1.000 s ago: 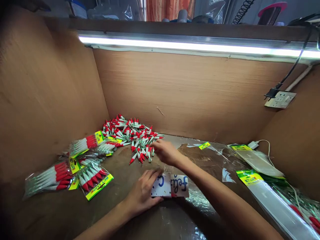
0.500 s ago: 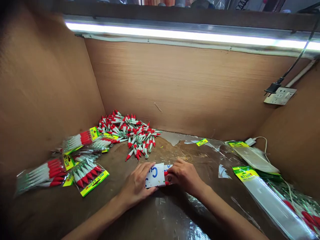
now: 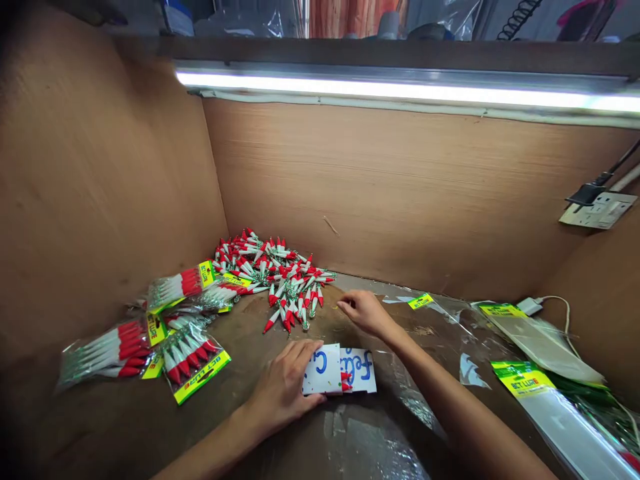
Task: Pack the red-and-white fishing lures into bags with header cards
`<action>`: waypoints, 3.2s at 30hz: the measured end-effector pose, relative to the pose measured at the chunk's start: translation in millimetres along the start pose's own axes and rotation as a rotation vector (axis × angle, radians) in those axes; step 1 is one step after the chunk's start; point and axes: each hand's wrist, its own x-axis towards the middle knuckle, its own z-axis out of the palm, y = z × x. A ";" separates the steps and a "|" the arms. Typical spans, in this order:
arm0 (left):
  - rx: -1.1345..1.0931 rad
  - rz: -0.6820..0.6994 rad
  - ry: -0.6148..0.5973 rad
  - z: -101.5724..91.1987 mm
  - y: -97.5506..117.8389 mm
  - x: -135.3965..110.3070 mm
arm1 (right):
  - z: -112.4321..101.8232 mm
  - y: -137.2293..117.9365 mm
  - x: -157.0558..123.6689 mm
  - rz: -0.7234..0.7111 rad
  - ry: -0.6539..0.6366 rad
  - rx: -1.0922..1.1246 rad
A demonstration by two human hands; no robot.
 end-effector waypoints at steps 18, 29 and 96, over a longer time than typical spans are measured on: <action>0.025 -0.033 -0.022 -5.8 1.0 1.3 | 31.0 8.1 162.8 -0.247 -0.121 -0.294; 0.016 -0.017 -0.064 -10.2 4.5 0.5 | -31.1 57.7 80.1 -0.246 -0.070 -0.256; 0.045 0.011 -0.039 -7.0 -4.8 7.8 | -42.0 30.1 -93.1 0.047 -0.208 0.310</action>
